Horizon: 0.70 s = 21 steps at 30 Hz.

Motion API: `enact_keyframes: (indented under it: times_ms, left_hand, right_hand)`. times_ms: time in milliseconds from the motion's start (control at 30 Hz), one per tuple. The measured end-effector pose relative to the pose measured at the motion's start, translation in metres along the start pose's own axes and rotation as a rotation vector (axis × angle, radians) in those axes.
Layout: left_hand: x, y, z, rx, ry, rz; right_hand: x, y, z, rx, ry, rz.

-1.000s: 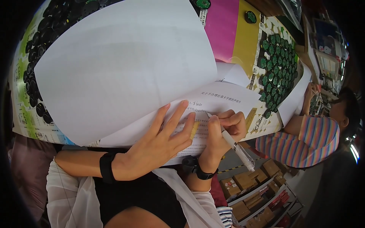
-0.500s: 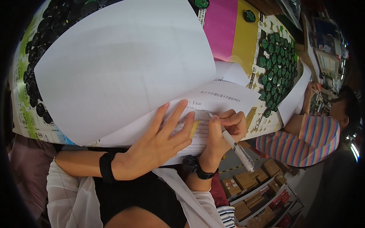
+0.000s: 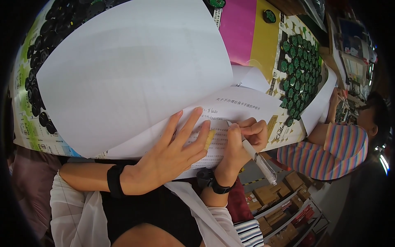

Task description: The person signs a document with a pen, turns the page, and signs a second document. They then flip to a third document, write on it, and turn the page to sign a final document.

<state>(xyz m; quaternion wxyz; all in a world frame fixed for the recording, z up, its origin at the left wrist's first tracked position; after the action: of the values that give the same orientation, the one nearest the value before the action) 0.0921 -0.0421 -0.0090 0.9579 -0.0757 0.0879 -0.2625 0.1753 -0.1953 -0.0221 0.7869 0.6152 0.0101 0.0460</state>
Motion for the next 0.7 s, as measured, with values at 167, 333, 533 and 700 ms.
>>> enact_keyframes:
  times_ms: [167, 333, 533, 700]
  left_hand:
    - [-0.0002, 0.0004, 0.0002, 0.003, -0.003, 0.006]
    - [0.0000, 0.0002, -0.0006, -0.013, -0.006, 0.010]
    - [-0.0005, -0.0002, 0.0004, 0.000, 0.013, 0.004]
    - [-0.0002, -0.0002, -0.0007, 0.019, 0.006, 0.009]
  right_hand:
    - [-0.0002, -0.0014, 0.0018, -0.010, 0.038, 0.002]
    - [-0.0006, 0.0002, 0.0010, 0.019, 0.019, -0.008]
    - [0.0006, 0.0012, 0.0056, 0.010, 0.009, 0.019]
    - [0.0005, 0.0008, 0.0073, 0.018, 0.044, -0.044]
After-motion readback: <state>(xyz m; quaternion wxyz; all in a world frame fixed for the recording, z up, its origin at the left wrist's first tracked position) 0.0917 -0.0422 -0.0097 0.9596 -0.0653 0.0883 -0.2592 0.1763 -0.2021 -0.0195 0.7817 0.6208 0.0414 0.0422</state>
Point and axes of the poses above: each hand's wrist, its own x-axis towards the middle knuckle, its own z-axis out of the back of the hand, y = z × x, the point moved 3 cm from there along x, towards the middle knuckle, and after that the axes turned 12 degrees about y, right-handed, at the moved point
